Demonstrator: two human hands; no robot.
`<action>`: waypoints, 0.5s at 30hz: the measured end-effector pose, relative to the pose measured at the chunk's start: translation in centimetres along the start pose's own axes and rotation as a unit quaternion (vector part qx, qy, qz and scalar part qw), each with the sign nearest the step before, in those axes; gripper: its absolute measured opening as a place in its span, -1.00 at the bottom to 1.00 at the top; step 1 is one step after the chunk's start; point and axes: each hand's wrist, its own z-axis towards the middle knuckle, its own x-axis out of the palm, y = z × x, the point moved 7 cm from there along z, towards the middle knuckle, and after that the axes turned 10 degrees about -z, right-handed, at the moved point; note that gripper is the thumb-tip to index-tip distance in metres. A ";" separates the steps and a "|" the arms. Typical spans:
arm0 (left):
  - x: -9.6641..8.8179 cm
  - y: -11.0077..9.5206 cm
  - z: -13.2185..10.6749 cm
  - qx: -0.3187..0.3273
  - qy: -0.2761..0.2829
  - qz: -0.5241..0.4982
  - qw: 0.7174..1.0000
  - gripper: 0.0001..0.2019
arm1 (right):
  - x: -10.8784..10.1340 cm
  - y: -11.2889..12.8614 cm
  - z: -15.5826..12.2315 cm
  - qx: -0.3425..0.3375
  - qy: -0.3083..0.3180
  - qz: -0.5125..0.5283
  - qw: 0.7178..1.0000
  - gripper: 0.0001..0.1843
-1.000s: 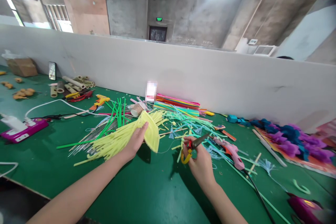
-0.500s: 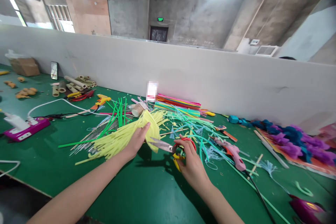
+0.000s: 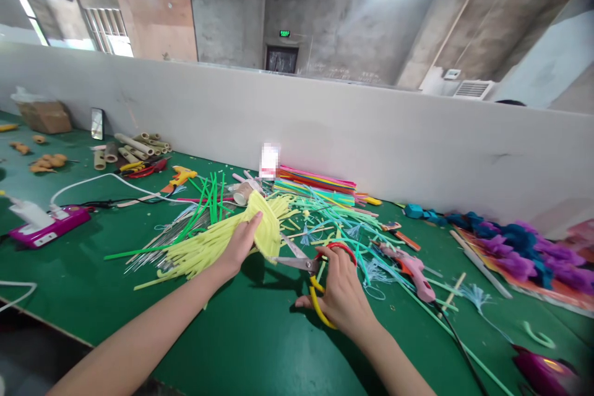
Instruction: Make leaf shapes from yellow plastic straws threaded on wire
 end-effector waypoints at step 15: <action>0.3 -0.4 -0.2 0.013 0.019 0.001 1.000 -0.52 | 0.4 -0.3 0.4 0.023 0.054 0.021 0.998 -0.15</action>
